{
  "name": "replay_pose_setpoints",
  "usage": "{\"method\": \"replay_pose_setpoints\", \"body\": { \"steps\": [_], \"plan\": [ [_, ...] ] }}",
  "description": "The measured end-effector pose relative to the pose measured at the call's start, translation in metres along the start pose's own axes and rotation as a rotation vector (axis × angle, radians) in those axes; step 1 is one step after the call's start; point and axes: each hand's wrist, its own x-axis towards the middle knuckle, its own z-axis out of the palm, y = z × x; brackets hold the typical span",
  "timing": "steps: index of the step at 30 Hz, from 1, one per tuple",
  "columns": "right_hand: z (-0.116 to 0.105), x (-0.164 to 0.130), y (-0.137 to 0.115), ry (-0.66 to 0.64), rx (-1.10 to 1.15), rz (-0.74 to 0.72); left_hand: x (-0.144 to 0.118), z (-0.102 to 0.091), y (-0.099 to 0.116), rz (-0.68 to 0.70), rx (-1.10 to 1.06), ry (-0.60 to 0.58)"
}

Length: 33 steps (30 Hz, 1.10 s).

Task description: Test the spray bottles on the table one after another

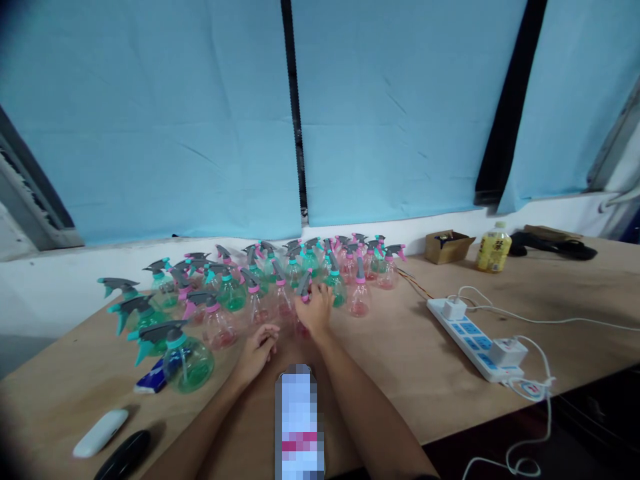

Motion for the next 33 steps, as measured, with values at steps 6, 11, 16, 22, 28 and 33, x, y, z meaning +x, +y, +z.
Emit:
{"method": "replay_pose_setpoints", "body": {
  "steps": [6,11,16,22,28,33],
  "plan": [
    [-0.007,-0.001,-0.004,-0.215,0.482,0.089,-0.002,0.0,0.005,-0.007,0.002,0.012],
    [-0.01,-0.003,-0.008,-0.287,0.617,0.059,-0.001,0.0,0.007,-0.015,-0.004,0.017],
    [-0.013,-0.005,-0.009,-0.531,0.718,0.033,-0.002,0.001,0.008,-0.018,-0.015,0.016],
    [-0.018,-0.001,-0.018,-0.806,0.841,0.025,-0.003,0.001,0.009,0.011,0.003,0.001],
    [-0.018,-0.002,-0.025,-0.814,0.883,0.122,-0.002,0.001,0.005,0.01,0.028,-0.021],
    [-0.014,-0.002,-0.02,-0.809,0.966,0.123,-0.002,0.001,0.006,-0.002,0.051,-0.034]
  ]
}}
